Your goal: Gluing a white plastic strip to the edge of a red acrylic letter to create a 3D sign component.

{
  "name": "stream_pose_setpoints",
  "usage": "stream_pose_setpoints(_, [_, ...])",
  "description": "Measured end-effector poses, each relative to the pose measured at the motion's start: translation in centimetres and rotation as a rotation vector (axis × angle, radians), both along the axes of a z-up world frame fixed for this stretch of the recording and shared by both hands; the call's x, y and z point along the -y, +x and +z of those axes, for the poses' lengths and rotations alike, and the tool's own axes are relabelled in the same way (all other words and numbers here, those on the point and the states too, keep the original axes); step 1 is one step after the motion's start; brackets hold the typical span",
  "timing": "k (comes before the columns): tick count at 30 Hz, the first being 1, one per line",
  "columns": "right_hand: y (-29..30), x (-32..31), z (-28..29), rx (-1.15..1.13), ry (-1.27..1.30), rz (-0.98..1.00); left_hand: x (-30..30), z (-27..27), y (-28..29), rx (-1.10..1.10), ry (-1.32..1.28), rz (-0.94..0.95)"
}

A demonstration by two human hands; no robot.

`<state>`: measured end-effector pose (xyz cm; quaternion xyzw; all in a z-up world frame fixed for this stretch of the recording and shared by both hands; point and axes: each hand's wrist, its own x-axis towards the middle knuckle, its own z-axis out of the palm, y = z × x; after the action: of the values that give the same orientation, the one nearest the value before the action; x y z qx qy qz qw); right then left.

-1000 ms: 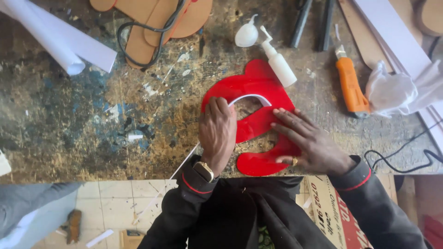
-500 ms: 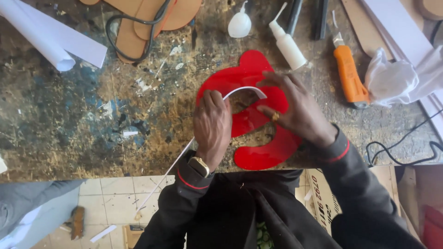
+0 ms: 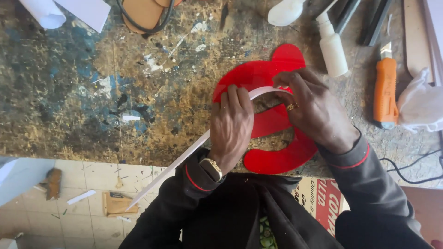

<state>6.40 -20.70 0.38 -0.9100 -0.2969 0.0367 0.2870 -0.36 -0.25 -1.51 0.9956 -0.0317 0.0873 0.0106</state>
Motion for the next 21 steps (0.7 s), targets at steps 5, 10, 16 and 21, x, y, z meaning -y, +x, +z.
stream_pose_setpoints(5, [0.0, 0.1, -0.4, -0.013, -0.025, 0.0, -0.1, -0.5, 0.0, 0.011, -0.022, 0.008])
stream_pose_setpoints(10, [0.0, 0.1, -0.4, 0.053, 0.029, 0.024, -0.1, -0.3, 0.2, 0.002, -0.064, 0.007])
stream_pose_setpoints(16, [-0.2, 0.7, -1.6, 0.103, -0.008, 0.035, 0.1, -1.0, 0.0, -0.012, -0.048, -0.005])
stream_pose_setpoints(21, [0.2, 1.0, -1.4, 0.088, 0.039, 0.091, 0.0, -0.1, 0.2, -0.026, -0.045, 0.0])
